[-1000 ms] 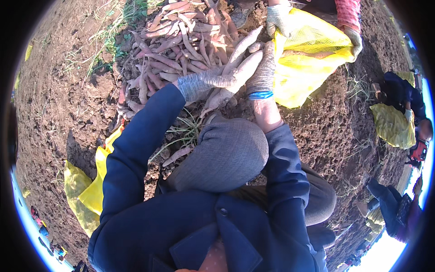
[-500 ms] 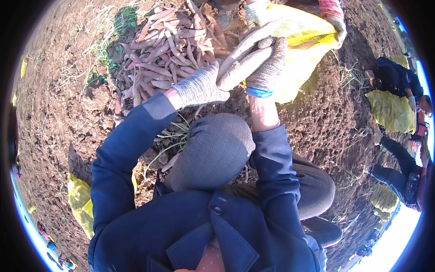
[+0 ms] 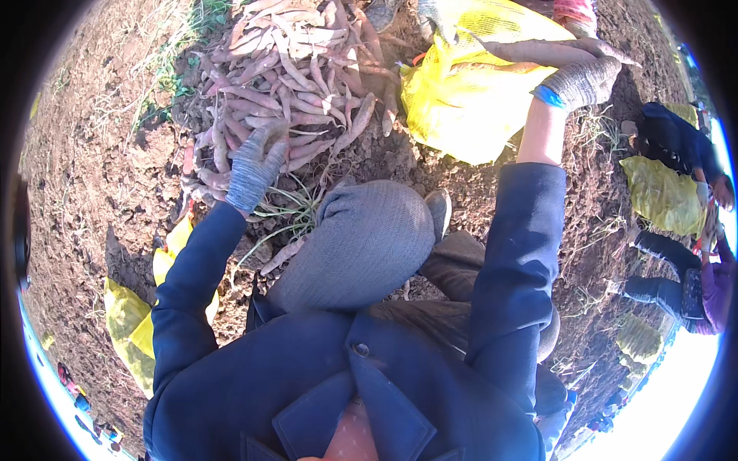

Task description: The person gathers sweet potatoes from a pile on the ground and places them into a yellow mesh bag held by another worker. The person repeatedly picks up handfuls of sweet potatoes and transfers them into the bag.

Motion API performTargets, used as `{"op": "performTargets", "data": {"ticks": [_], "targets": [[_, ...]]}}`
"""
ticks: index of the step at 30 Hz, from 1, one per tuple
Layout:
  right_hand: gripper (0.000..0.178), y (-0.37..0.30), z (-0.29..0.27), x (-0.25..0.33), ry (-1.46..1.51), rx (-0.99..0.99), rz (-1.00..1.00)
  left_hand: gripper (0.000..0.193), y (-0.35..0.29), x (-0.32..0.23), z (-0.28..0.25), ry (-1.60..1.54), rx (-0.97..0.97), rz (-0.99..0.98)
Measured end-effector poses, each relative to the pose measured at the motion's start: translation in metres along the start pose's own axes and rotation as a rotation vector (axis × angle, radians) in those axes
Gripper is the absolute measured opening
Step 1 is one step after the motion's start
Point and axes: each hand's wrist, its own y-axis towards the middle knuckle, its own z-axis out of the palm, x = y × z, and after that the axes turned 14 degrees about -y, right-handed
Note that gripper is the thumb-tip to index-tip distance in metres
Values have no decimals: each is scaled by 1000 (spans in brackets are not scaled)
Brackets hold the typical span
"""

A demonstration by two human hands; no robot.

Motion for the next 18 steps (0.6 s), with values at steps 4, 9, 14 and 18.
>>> {"op": "performTargets", "data": {"ticks": [4,9,14,18], "targets": [[40,-50,19,-47,-140,515,642,37,-155,99,-32,508,181,-187],[36,-104,-7,-66,-87,497,735,49,-241,177,-11,946,440,-179],[40,-138,-32,-45,-15,635,723,48,-239,211,5,1151,257,73],[36,-145,-53,-19,-13,664,721,37,-243,194,-19,692,-164,161]]}}
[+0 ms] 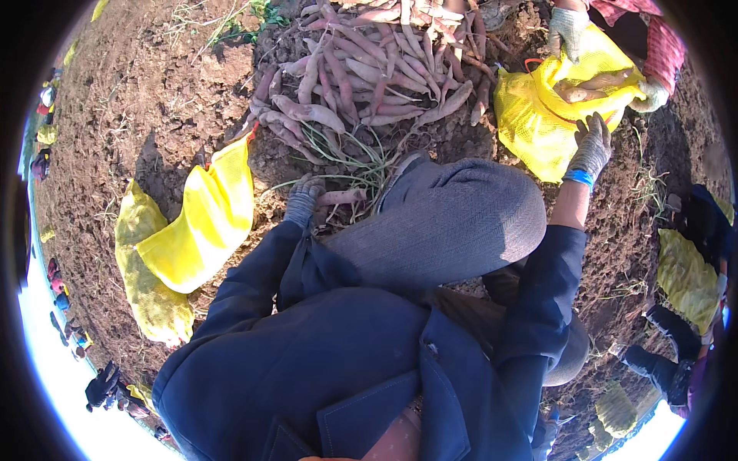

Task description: The person gathers sweet potatoes from a pile on the ground and places them into a yellow mesh bag held by another worker. The person repeatedly picks up handfuls of sweet potatoes and transfers them into the bag.

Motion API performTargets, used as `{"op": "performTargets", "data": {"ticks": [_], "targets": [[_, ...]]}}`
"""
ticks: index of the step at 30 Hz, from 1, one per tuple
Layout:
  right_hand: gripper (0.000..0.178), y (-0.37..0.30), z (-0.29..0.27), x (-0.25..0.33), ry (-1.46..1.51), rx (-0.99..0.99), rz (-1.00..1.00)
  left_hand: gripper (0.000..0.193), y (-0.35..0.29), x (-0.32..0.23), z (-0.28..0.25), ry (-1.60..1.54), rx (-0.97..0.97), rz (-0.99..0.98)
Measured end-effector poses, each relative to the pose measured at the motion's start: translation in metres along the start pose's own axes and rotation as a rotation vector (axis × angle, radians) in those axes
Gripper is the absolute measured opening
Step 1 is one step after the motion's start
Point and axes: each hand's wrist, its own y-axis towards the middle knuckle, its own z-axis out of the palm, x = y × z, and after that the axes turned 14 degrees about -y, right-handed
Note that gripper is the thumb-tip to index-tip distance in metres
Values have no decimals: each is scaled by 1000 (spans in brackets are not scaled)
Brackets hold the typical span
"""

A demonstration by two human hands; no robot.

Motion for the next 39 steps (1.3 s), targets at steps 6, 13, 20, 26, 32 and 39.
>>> {"op": "performTargets", "data": {"ticks": [6,13,20,26,32,39], "targets": [[38,-41,14,27,57,122,-74,44,-1,16,-87,-250,-297,-623],[31,-103,51,22,-208,607,-392,46,99,82,-100,-643,-617,-889],[27,-132,106,-47,-385,879,-551,53,167,89,-67,-1257,-780,-1205],[25,-160,164,-91,-508,958,-554,41,182,117,-71,-1238,-618,-1228],[32,-185,253,-81,-472,1134,-715,36,176,100,-87,-1689,-497,-1149],[73,-234,312,-91,-296,1515,-295,61,197,24,-84,-1885,-247,-1097]]}}
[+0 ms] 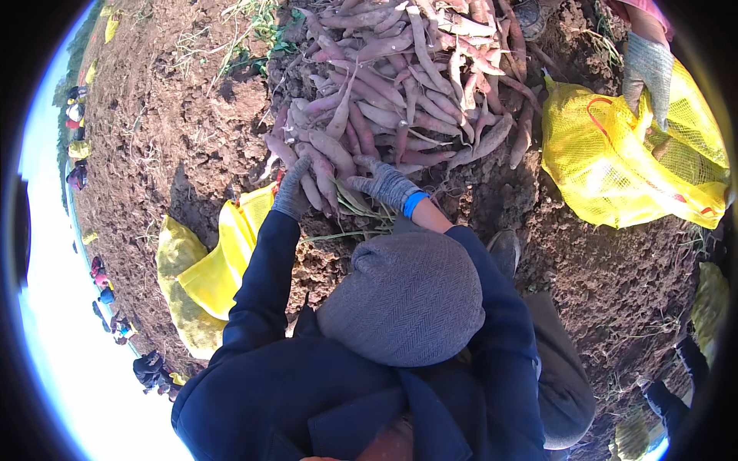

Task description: The person gathers sweet potatoes from a pile on the ground and places them into a yellow mesh bag held by another worker. The person repeatedly picks up handfuls of sweet potatoes and transfers them into the bag.

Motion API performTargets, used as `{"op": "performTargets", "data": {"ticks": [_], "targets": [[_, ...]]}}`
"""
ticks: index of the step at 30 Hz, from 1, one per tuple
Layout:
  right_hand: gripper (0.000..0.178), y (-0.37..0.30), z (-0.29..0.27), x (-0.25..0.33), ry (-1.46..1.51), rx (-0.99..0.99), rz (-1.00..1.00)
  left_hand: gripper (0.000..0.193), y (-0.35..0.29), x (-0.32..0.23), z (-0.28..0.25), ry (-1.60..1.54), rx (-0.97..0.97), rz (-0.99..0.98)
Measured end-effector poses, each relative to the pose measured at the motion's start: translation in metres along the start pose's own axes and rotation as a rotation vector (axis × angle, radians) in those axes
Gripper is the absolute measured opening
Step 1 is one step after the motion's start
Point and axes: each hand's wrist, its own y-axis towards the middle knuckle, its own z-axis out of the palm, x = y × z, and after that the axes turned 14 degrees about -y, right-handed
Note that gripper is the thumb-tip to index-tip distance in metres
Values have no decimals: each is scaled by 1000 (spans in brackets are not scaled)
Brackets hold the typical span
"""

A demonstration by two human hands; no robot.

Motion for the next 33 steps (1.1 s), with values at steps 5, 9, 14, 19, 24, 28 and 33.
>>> {"op": "performTargets", "data": {"ticks": [5,9,14,19,24,28,33], "targets": [[75,-19,3,-22,515,-109,114,54,-16,49,36,192,121,165],[75,-26,-8,-13,317,-177,156,55,-19,67,37,165,144,217],[73,-43,-20,24,-36,-308,19,57,-17,80,37,24,167,261],[73,-69,-31,50,-523,-204,162,55,-33,75,63,235,309,212],[65,-69,-34,36,-328,-364,242,46,-34,90,106,440,137,490],[62,-62,-32,17,251,-398,166,40,-28,94,114,451,111,477],[65,-61,-36,12,279,-484,129,51,-21,97,96,545,232,311]]}}
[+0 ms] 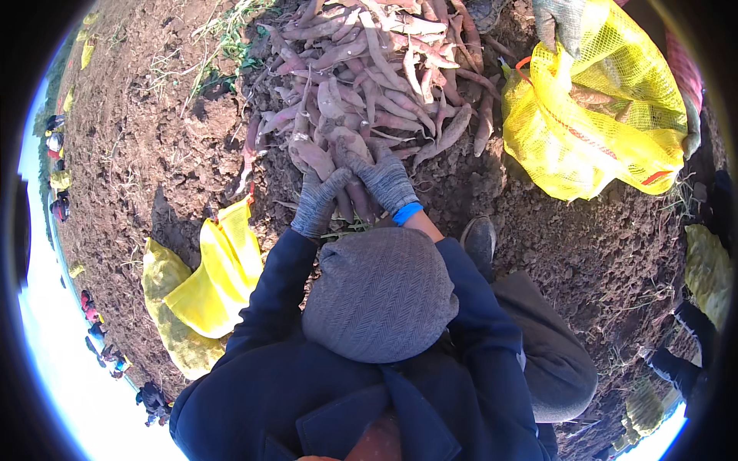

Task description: The person gathers sweet potatoes from a pile on the ground and places them into a yellow mesh bag held by another worker. The person repeatedly picks up handfuls of sweet potatoes and transfers them into the bag.

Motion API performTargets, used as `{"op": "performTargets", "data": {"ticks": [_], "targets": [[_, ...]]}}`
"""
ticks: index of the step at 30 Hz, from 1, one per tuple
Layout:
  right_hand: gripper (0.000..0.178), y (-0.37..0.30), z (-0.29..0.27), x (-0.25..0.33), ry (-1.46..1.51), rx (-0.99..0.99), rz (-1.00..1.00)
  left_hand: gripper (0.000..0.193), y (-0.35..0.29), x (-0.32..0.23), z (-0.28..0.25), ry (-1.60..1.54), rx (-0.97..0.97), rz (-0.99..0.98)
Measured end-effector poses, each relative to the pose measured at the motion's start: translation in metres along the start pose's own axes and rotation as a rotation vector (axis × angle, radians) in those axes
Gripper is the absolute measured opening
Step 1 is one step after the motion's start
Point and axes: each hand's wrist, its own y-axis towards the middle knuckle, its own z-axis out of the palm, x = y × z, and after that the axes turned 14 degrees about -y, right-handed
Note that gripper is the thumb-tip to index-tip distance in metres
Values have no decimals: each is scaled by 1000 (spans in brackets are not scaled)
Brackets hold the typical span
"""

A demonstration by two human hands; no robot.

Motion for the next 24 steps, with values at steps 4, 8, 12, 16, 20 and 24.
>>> {"op": "performTargets", "data": {"ticks": [4,8,12,16,20,24], "targets": [[66,-1,-16,8,468,67,-33,73,1,15,4,399,42,74],[75,-9,-42,25,376,1,-143,73,7,11,38,651,-11,282],[71,-21,-69,73,246,-294,-292,72,11,-29,91,710,143,386],[53,-45,-120,130,600,-620,-352,57,31,-89,167,120,534,301],[44,-56,-171,167,1033,-851,-556,45,67,-142,260,285,790,390],[44,-21,-256,148,881,-1245,-370,53,116,-130,360,391,946,342]]}}
